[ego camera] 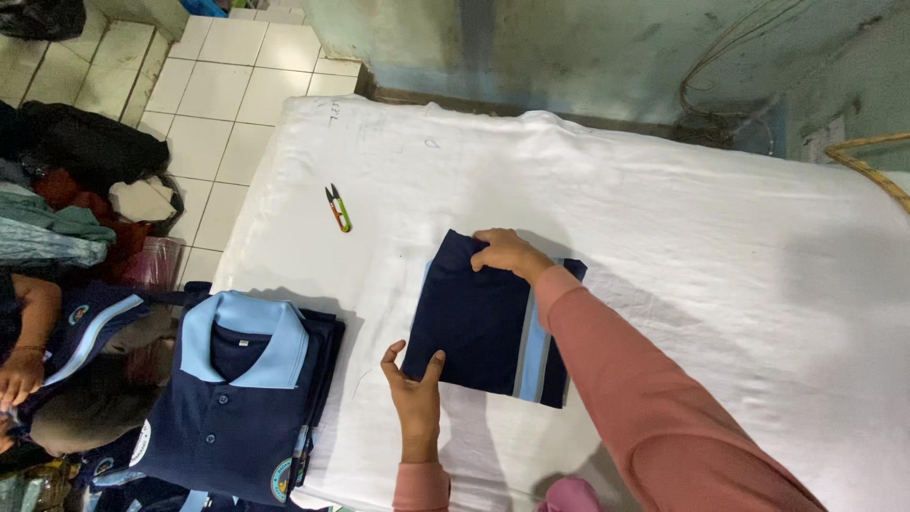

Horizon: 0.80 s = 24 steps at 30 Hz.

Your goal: The person irons a blue long-sleeved shirt on a white surface using a steam iron, then folds the shirt into a square.

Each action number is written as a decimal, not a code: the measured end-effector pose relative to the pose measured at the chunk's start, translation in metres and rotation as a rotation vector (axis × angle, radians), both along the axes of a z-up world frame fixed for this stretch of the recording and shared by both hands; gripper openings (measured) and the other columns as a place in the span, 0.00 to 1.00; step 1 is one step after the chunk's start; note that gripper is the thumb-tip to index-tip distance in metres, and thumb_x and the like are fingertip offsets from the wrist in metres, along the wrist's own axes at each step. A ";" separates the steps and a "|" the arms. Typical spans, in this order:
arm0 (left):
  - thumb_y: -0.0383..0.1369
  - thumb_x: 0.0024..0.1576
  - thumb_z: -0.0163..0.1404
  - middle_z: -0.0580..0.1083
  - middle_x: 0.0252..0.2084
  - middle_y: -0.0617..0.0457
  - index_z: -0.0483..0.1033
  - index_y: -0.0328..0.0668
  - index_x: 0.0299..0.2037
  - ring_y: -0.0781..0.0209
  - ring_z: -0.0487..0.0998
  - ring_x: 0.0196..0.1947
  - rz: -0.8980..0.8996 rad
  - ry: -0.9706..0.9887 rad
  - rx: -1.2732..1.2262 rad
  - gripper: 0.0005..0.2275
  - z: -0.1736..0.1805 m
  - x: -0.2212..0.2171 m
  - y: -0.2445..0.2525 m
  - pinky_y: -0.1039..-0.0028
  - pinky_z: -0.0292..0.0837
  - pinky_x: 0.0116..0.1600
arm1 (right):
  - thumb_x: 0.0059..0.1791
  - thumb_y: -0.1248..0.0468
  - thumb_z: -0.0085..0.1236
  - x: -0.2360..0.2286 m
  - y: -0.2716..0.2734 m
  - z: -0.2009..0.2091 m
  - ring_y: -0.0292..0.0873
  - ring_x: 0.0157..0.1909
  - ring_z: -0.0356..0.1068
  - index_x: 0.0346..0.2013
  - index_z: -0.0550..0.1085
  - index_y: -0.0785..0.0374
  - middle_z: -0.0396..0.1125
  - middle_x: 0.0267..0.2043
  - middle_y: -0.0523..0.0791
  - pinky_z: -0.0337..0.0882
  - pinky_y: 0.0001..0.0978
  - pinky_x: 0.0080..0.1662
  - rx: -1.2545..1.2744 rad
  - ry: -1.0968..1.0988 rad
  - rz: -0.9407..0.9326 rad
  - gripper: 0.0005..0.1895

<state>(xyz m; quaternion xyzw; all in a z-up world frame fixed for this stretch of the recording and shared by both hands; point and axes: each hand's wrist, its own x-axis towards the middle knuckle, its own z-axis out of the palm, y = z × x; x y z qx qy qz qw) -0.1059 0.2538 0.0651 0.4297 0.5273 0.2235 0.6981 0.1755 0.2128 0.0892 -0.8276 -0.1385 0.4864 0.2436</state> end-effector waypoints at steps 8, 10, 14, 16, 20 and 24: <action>0.25 0.54 0.60 0.74 0.46 0.52 0.58 0.51 0.70 0.64 0.80 0.45 -0.949 -0.100 0.799 0.34 0.180 0.009 -0.018 0.75 0.77 0.55 | 0.45 0.71 0.63 -0.012 -0.286 0.002 0.37 0.55 0.69 0.59 0.73 0.62 0.71 0.54 0.42 0.69 0.29 0.56 0.845 0.085 -0.144 0.27; 0.21 0.56 0.57 0.70 0.50 0.52 0.53 0.49 0.75 0.63 0.81 0.48 -1.140 -0.170 0.982 0.36 0.203 0.038 -0.034 0.73 0.79 0.57 | 0.50 0.72 0.57 -0.047 -0.350 0.014 0.37 0.59 0.72 0.60 0.75 0.62 0.74 0.57 0.41 0.68 0.29 0.59 0.725 -0.091 -0.096 0.23; 0.14 0.53 0.53 0.68 0.55 0.47 0.68 0.48 0.63 0.46 0.80 0.48 -1.400 -0.232 1.091 0.28 0.187 0.122 -0.088 0.60 0.78 0.49 | 0.44 0.67 0.68 -0.142 -0.419 0.090 0.43 0.43 0.75 0.42 0.78 0.65 0.74 0.38 0.45 0.73 0.36 0.48 0.886 -0.318 -0.242 0.13; 0.14 0.51 0.56 0.71 0.54 0.47 0.83 0.43 0.51 0.41 0.82 0.49 -1.458 -0.333 1.024 0.19 0.156 0.165 -0.127 0.57 0.80 0.51 | 0.41 0.72 0.71 -0.180 -0.445 0.104 0.47 0.40 0.74 0.38 0.77 0.66 0.74 0.34 0.47 0.73 0.43 0.51 0.847 -0.521 -0.350 0.13; 0.13 0.50 0.58 0.73 0.51 0.52 0.85 0.47 0.44 0.49 0.81 0.50 -1.394 -0.655 0.747 0.17 0.082 0.221 -0.201 0.67 0.78 0.54 | 0.36 0.64 0.74 -0.228 -0.443 0.085 0.47 0.44 0.72 0.45 0.76 0.56 0.69 0.38 0.42 0.70 0.42 0.51 0.486 -0.867 -0.241 0.24; 0.14 0.57 0.53 0.60 0.68 0.45 0.80 0.53 0.49 0.31 0.67 0.67 -1.341 -0.354 0.851 0.18 0.038 0.225 -0.232 0.48 0.70 0.68 | 0.43 0.62 0.68 -0.234 -0.387 0.069 0.51 0.45 0.70 0.57 0.71 0.58 0.67 0.40 0.46 0.69 0.47 0.49 0.284 -0.876 -0.052 0.28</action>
